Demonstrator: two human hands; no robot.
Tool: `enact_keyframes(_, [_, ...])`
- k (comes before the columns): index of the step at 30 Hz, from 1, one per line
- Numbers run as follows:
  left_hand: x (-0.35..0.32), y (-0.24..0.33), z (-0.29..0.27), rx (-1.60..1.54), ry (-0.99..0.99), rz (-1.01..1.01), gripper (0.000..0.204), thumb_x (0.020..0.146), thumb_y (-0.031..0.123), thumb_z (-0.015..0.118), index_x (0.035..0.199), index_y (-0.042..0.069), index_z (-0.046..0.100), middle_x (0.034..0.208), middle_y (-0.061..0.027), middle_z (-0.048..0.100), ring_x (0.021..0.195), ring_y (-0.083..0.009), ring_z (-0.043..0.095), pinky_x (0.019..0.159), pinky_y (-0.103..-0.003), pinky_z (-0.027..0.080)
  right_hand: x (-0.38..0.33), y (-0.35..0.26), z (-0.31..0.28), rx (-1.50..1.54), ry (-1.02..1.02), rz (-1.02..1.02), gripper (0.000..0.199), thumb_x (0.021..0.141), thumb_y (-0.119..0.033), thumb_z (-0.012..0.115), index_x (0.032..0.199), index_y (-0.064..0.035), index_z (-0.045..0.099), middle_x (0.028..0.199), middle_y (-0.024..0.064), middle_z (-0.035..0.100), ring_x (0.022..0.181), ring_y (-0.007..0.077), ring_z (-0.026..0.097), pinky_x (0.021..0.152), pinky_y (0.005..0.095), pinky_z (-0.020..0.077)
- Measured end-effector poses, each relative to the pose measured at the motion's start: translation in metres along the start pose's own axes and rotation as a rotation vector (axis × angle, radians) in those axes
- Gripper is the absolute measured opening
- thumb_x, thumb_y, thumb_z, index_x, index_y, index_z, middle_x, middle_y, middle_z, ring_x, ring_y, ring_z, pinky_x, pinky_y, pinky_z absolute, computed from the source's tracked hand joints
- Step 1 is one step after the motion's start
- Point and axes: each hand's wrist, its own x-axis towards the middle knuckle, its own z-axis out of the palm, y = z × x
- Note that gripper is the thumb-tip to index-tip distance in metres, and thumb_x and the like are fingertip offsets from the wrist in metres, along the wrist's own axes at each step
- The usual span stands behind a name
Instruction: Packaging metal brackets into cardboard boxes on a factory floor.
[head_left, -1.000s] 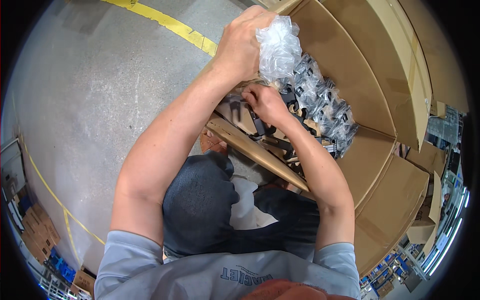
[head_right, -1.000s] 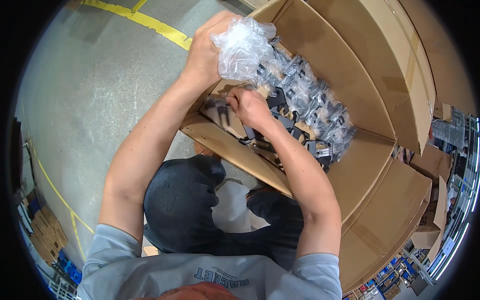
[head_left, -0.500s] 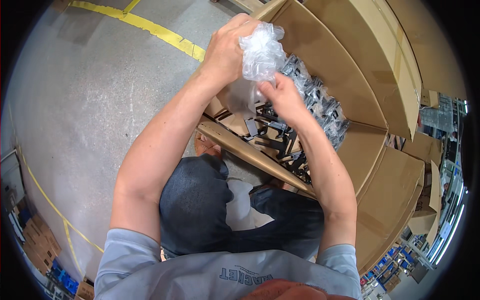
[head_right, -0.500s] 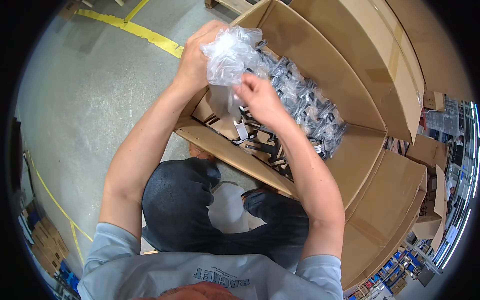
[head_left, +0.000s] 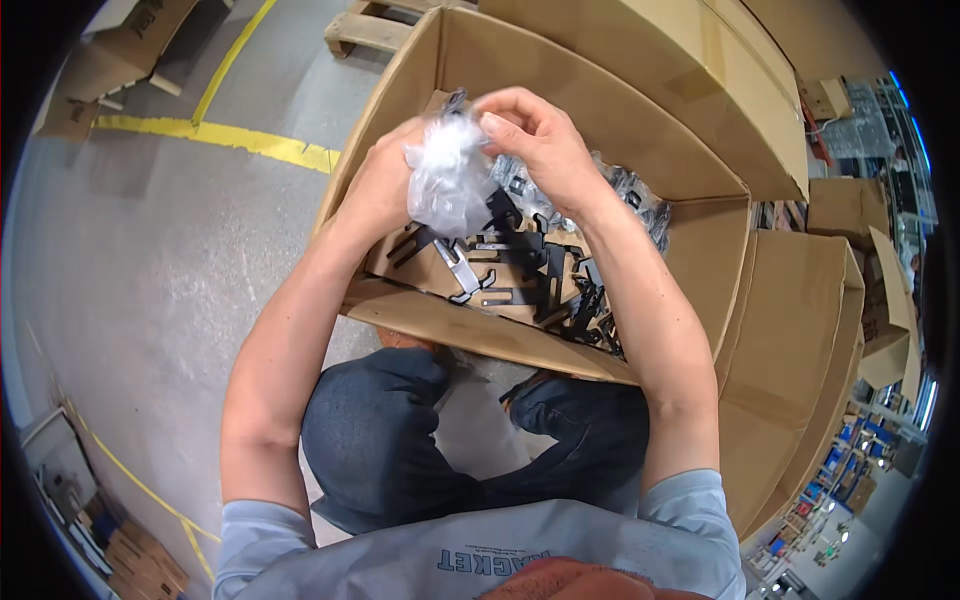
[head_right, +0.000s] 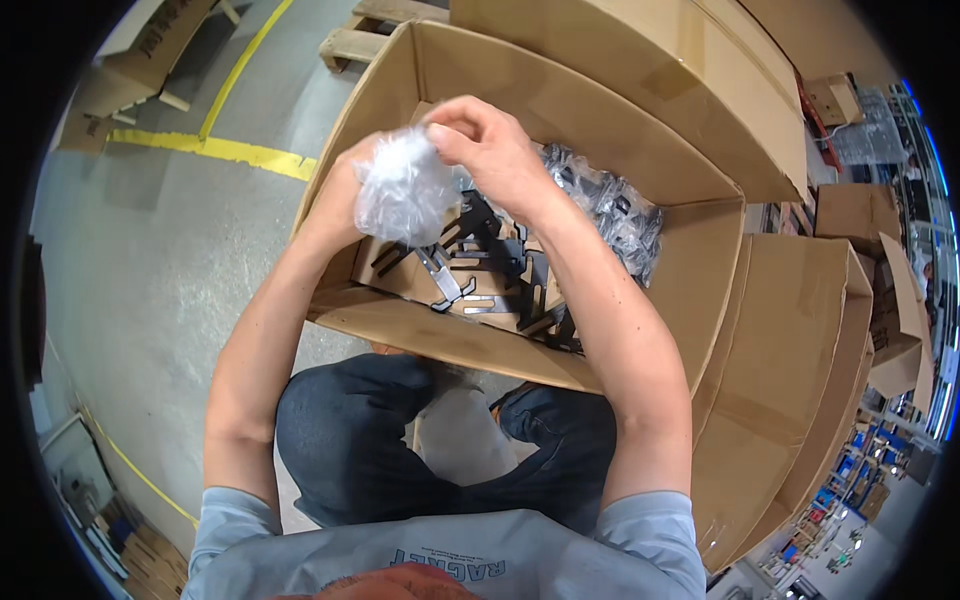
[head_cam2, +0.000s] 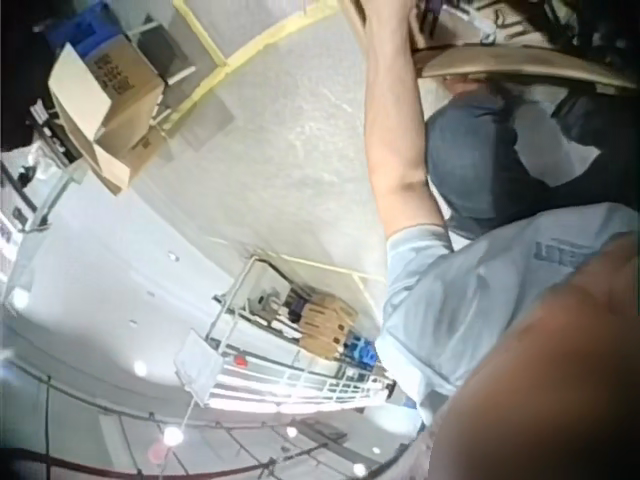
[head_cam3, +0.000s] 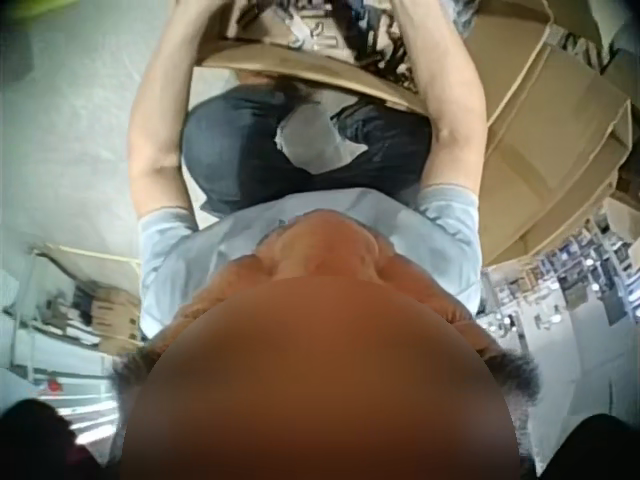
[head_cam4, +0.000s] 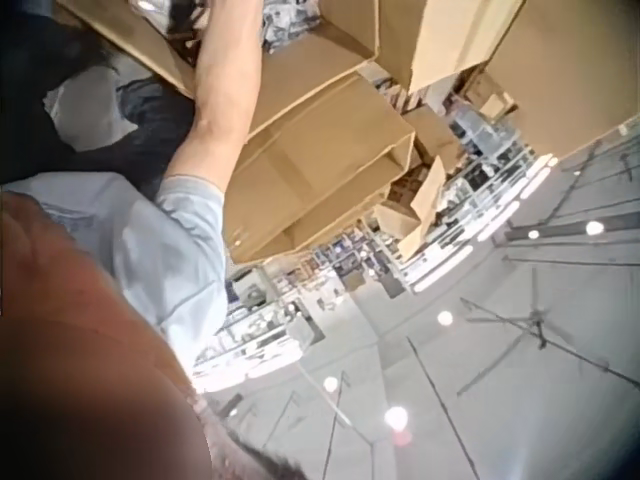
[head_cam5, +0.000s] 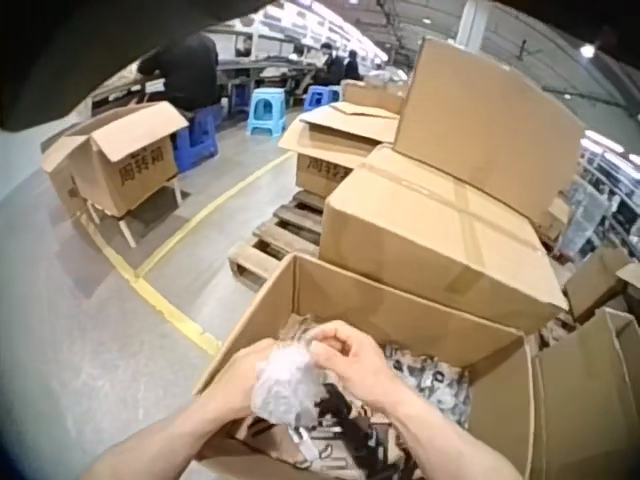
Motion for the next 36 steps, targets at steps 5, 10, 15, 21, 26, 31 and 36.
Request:
enact_keyframes(5, [0.015,-0.01,0.016,0.43,-0.312,-0.078,0.025,0.08,0.015,0.067,0.1,0.0,0.065,0.097,-0.0173,0.066,0.085,-0.0337,0.065,0.078,-0.041,0.052,-0.016,0.066,-0.086,-0.554,0.256,0.336,0.021,0.092,-0.012,0.056,0.109,-0.0046,0.066,0.089,0.0058,0.069,0.076,0.0129,0.061,0.076,0.0251,0.0502])
enact_keyframes(10, [0.041,-0.06,0.034,0.6,-0.369,-0.097,0.024,0.081,0.017,0.063,0.095,-0.002,0.066,0.094,-0.0221,0.067,0.083,-0.0431,0.065,0.073,-0.048,0.053,-0.02,0.127,-0.11,-0.875,0.261,0.237,0.026,0.092,-0.014,0.055,0.114,-0.0039,0.065,0.093,0.0085,0.07,0.084,0.0243,0.065,0.082,0.0335,0.0509])
enact_keyframes(15, [0.063,-0.084,0.05,0.592,-0.224,-0.329,0.022,0.081,0.012,0.059,0.095,-0.002,0.068,0.098,-0.0227,0.069,0.088,-0.0443,0.065,0.076,-0.048,0.053,0.012,0.158,-0.101,-1.069,0.3,-0.023,0.028,0.092,-0.014,0.054,0.116,-0.0045,0.065,0.1,0.0113,0.071,0.093,0.034,0.065,0.087,0.0405,0.0495])
enact_keyframes(21, [0.064,-0.1,0.065,0.603,-0.22,-0.364,0.023,0.081,0.013,0.058,0.095,-0.003,0.068,0.104,-0.0225,0.069,0.091,-0.0441,0.066,0.079,-0.048,0.053,0.046,0.173,-0.099,-1.21,0.224,0.057,0.027,0.092,-0.016,0.054,0.114,-0.0065,0.065,0.109,0.0127,0.069,0.1,0.0359,0.063,0.089,0.0436,0.0487])
enact_keyframes(26, [0.056,-0.107,0.066,0.618,-0.361,-0.502,0.026,0.082,0.016,0.059,0.098,-0.003,0.068,0.106,-0.0226,0.069,0.094,-0.0432,0.065,0.081,-0.047,0.053,0.034,0.177,-0.096,-1.19,0.036,0.129,0.025,0.09,-0.019,0.055,0.109,-0.0073,0.065,0.109,0.013,0.068,0.097,0.0347,0.063,0.087,0.0433,0.0498])
enact_keyframes(31, [0.041,-0.128,0.071,0.484,-0.33,-0.546,0.029,0.082,0.018,0.06,0.099,-0.003,0.069,0.106,-0.0232,0.069,0.095,-0.0422,0.066,0.083,-0.046,0.053,0.003,0.17,-0.099,-1.105,0.122,-0.027,0.025,0.09,-0.022,0.056,0.107,-0.007,0.066,0.103,0.0144,0.069,0.093,0.0342,0.064,0.085,0.0432,0.0505])
enact_keyframes(36, [0.041,-0.116,0.073,0.395,-0.309,-0.554,0.03,0.082,0.017,0.06,0.101,-0.005,0.069,0.103,-0.0233,0.07,0.095,-0.0415,0.066,0.082,-0.045,0.053,-0.031,0.141,-0.107,-1.092,0.251,0.168,0.027,0.09,-0.025,0.058,0.108,-0.0064,0.065,0.097,0.0152,0.071,0.089,0.0344,0.066,0.083,0.0438,0.0511])
